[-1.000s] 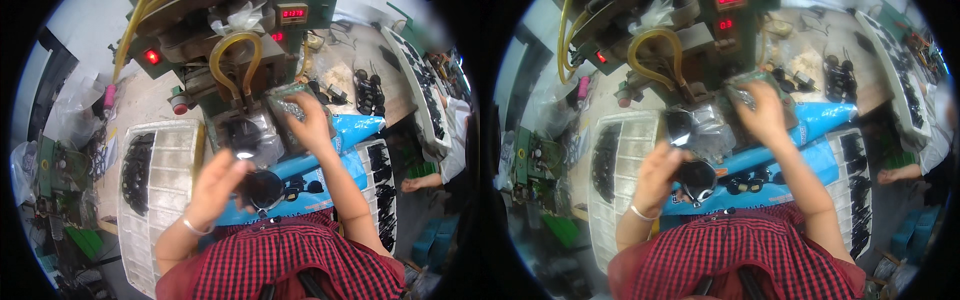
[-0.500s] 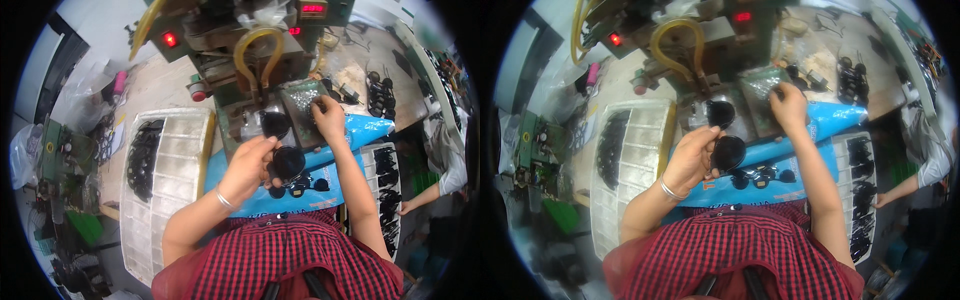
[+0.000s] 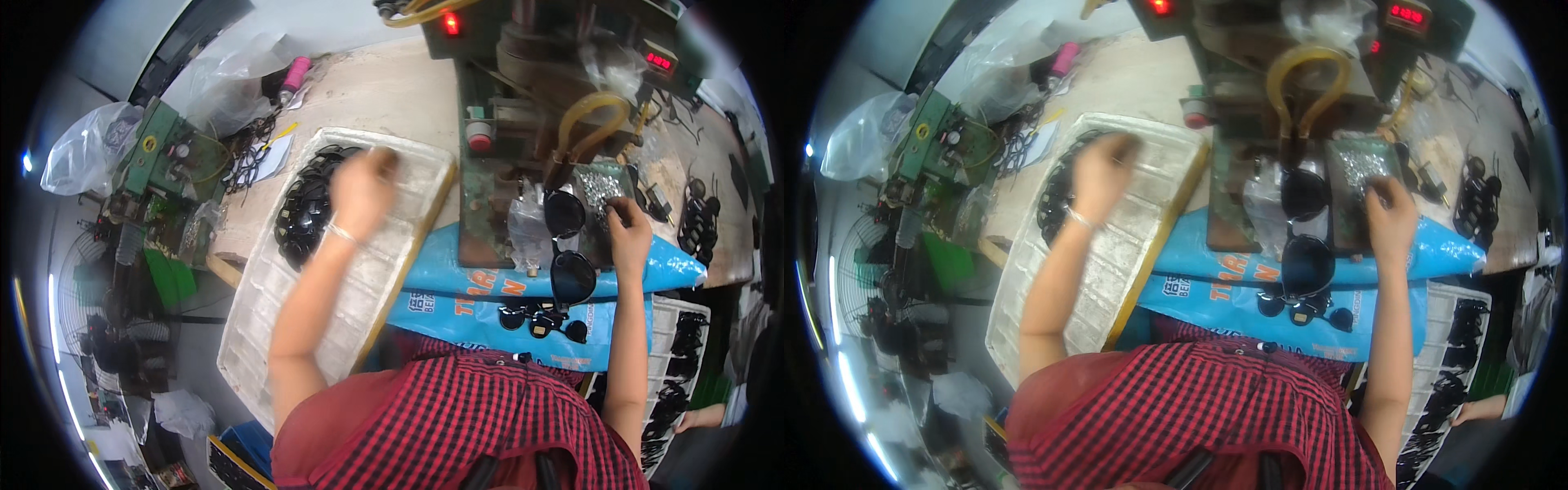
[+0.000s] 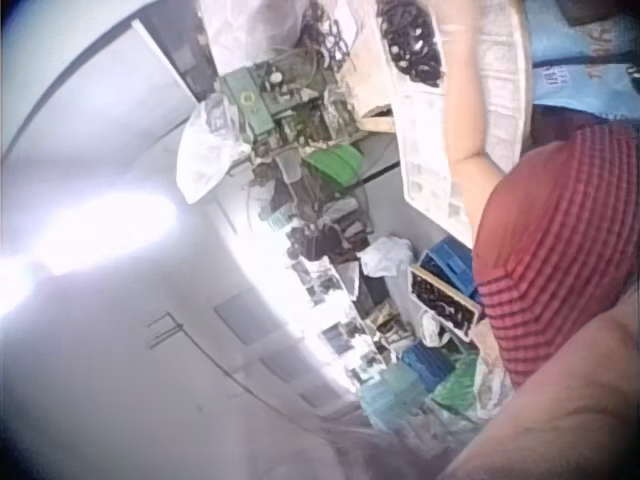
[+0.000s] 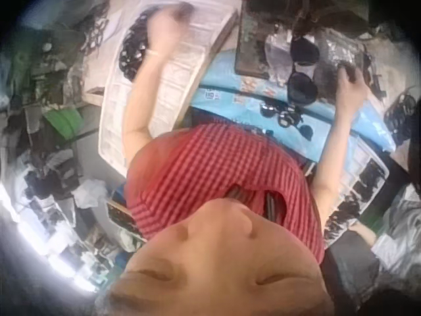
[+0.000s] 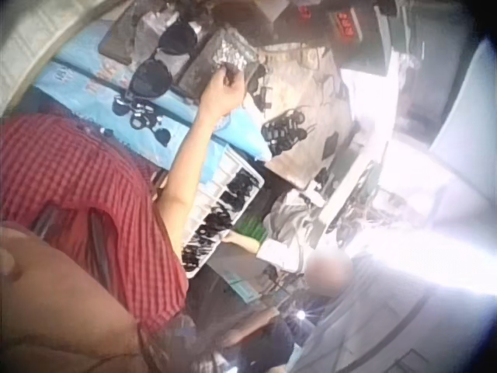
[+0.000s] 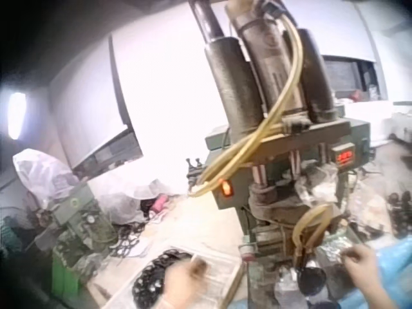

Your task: The person assembles sunglasses by picking up black frames and lenses, placing them into a machine to attach the nose bridge, and then placing the finished units into a white tray. The process is repeated continuously.

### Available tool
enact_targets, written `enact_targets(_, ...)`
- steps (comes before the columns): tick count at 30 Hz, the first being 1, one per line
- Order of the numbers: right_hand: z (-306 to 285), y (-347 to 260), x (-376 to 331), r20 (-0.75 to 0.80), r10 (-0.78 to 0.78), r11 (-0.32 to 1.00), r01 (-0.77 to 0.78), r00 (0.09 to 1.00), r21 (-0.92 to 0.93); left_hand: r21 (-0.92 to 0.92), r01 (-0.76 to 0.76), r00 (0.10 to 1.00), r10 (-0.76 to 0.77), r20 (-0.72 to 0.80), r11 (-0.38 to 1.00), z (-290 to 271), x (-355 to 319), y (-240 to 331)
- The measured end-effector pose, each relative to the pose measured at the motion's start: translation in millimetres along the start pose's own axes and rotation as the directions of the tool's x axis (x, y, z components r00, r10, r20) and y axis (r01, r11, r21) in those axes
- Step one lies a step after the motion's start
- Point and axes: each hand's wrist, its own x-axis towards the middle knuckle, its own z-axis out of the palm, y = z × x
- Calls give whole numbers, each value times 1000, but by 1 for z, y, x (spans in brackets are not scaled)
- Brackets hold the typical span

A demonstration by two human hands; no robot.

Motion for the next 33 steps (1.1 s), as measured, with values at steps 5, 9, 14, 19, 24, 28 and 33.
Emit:
enact_targets(5, 6, 1, 8, -16, -2, 999, 2, 1000, -39, 544, -195, 943, 2, 334, 816, 4, 63, -152)
enact_targets(9, -4, 6, -1, -61, 48, 997, -51, 997, -51, 290, 1, 880, -139, 455, 957, 19, 74, -209)
enact_targets(14, -26, -22, -19, -23, 131, 980, -126, 991, 151, 368, -180, 893, -5, 449, 912, 14, 71, -216)
enact_targets(19, -15, -94, 5, 121, -95, 945, 51, 988, 324, 349, -212, 976, 184, 113, 913, -7, 66, -174)
enact_targets(24, 22, -103, 22, 144, -88, 876, 8, 986, 483, -581, 240, 956, -293, 3, 778, -13, 25, -47)
enact_targets(28, 26, -103, 13, 160, -16, 808, -81, 987, 583, -877, 159, 962, -272, 34, 454, -21, -4, 50)
enact_targets(33, 22, -117, 13, 303, 64, 689, -262, 951, 676, -833, -383, 922, 222, -318, 398, -33, 8, 118)
